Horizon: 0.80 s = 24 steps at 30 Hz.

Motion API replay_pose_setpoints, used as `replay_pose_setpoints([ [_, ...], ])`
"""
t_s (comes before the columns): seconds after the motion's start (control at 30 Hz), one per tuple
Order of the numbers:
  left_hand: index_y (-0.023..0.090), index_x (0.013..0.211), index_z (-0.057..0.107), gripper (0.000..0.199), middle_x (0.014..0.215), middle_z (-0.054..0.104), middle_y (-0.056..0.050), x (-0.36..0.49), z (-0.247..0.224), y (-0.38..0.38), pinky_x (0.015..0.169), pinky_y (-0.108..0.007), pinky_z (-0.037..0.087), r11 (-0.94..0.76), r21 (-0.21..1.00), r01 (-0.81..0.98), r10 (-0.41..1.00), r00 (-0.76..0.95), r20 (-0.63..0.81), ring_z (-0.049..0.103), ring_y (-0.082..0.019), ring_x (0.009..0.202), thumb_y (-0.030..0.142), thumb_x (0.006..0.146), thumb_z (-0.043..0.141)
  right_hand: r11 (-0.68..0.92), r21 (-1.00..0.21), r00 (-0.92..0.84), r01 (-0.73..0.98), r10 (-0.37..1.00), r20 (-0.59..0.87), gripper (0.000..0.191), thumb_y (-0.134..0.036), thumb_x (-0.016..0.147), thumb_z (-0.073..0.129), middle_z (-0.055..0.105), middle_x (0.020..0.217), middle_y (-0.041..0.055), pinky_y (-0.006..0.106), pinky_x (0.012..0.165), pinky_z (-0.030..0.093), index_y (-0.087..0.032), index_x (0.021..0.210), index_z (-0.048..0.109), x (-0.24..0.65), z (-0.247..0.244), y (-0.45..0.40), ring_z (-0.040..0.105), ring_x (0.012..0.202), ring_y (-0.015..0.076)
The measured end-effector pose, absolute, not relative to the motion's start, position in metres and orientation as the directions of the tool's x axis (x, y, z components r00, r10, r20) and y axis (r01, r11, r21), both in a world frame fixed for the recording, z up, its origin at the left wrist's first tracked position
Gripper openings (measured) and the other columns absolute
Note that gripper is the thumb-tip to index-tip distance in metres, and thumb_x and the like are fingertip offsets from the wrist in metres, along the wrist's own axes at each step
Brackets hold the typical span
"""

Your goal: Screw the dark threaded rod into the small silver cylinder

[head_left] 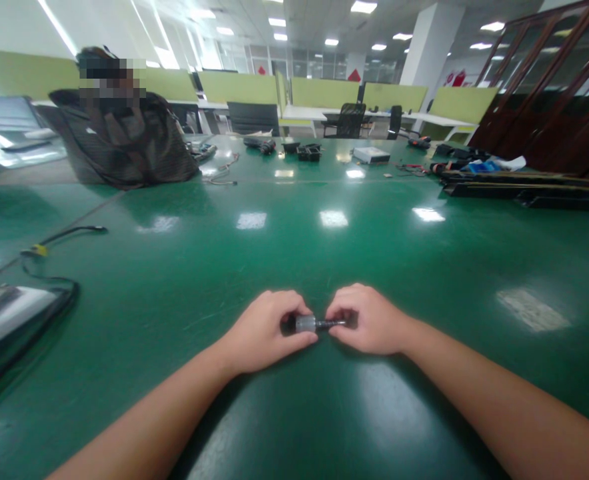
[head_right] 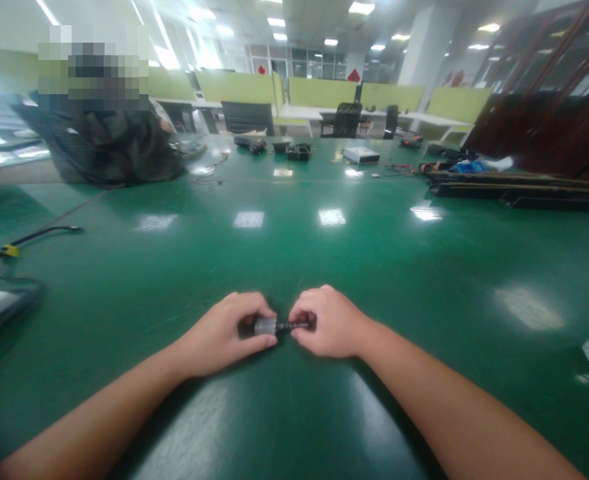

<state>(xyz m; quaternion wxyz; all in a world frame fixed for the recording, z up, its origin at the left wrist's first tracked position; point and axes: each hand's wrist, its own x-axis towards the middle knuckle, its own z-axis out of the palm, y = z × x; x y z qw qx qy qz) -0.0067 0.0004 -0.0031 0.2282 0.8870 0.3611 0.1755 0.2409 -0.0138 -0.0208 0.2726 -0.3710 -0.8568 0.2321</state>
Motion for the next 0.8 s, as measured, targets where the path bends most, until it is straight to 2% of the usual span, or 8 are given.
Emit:
replay_pose_setpoints([
  [0.27,0.022,0.091,0.070,0.020,0.086,0.071,0.001,-0.006,-0.002,-0.001,0.076,-0.031,0.040,-0.619,0.533,0.577,0.736,0.664,0.135,0.064,-0.018,0.078,0.039,0.082,0.077,0.614,-0.611,-0.589,0.499,0.758,0.280,0.007,-0.014,0.072,0.073,0.065,0.071,-0.0014,0.027,0.071,0.044,-0.017,0.078,0.071,0.250,-0.017,-0.010,0.058,0.066,0.0128],
  [0.57,0.022,0.092,0.070,0.022,0.085,0.070,0.001,-0.006,-0.002,-0.001,0.075,-0.030,0.041,-0.619,0.531,0.578,0.737,0.662,0.138,0.063,-0.017,0.076,0.041,0.083,0.077,0.481,-0.643,-0.551,0.596,0.828,0.107,0.009,-0.012,0.069,0.073,0.064,0.070,-0.0010,0.023,0.060,0.042,-0.016,0.078,0.072,0.277,-0.010,0.000,0.055,0.062,0.0114],
  [0.8,0.022,0.091,0.070,0.021,0.085,0.070,0.001,-0.006,-0.001,-0.001,0.073,-0.030,0.041,-0.623,0.538,0.568,0.731,0.668,0.141,0.062,-0.017,0.074,0.040,0.084,0.076,0.511,-0.654,-0.583,0.558,0.802,0.129,0.007,-0.013,0.072,0.075,0.067,0.071,-0.0005,0.024,0.062,0.044,-0.017,0.078,0.073,0.274,-0.008,-0.003,0.059,0.065,0.0126],
])
